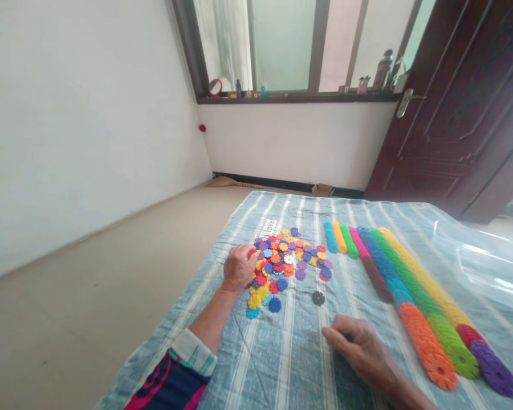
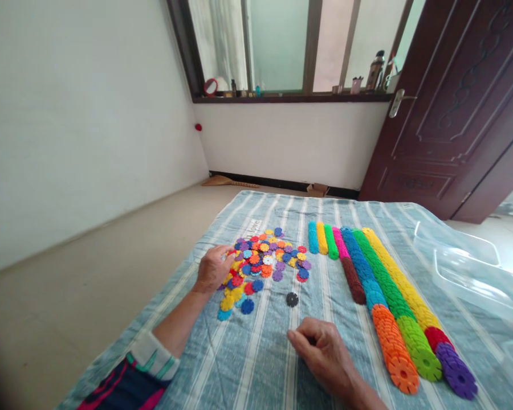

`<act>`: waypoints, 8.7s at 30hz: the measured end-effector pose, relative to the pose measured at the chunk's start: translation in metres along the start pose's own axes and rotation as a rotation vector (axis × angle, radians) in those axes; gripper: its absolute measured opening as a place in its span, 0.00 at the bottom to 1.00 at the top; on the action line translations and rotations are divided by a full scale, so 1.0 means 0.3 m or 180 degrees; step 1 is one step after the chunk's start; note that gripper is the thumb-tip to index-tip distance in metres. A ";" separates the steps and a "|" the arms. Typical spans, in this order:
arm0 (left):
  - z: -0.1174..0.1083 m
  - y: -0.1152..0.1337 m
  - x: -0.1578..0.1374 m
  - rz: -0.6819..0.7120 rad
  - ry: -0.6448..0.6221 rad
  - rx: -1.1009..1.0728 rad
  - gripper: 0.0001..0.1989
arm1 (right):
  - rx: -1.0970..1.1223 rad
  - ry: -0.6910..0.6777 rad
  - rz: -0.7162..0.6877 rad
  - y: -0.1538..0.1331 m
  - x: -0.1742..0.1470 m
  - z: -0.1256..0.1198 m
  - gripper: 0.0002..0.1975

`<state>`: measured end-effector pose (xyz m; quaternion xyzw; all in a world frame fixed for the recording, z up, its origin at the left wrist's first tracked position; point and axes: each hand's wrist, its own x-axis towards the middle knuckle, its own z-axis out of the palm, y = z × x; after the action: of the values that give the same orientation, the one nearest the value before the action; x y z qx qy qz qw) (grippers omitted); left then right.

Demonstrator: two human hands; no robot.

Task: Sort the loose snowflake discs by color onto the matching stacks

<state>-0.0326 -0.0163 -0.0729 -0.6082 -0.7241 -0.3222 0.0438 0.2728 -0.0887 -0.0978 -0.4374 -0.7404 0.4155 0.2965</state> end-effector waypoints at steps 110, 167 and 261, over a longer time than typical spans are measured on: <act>0.363 0.545 0.203 0.0891 -0.1310 -0.0070 0.13 | 0.0191 -0.0035 -0.0491 -0.074 0.125 0.092 0.21; -0.144 0.230 0.046 0.0724 -0.1590 0.0565 0.11 | 0.0143 -0.0005 -0.0587 -0.039 0.104 0.095 0.20; 0.352 0.609 0.163 0.0660 -0.1215 0.0527 0.06 | -0.0028 -0.0097 -0.0651 -0.059 0.132 0.099 0.16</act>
<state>0.1556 0.0900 -0.0583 -0.7236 -0.6768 -0.1346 -0.0113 0.2243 -0.0685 -0.0935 -0.3545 -0.7874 0.3864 0.3242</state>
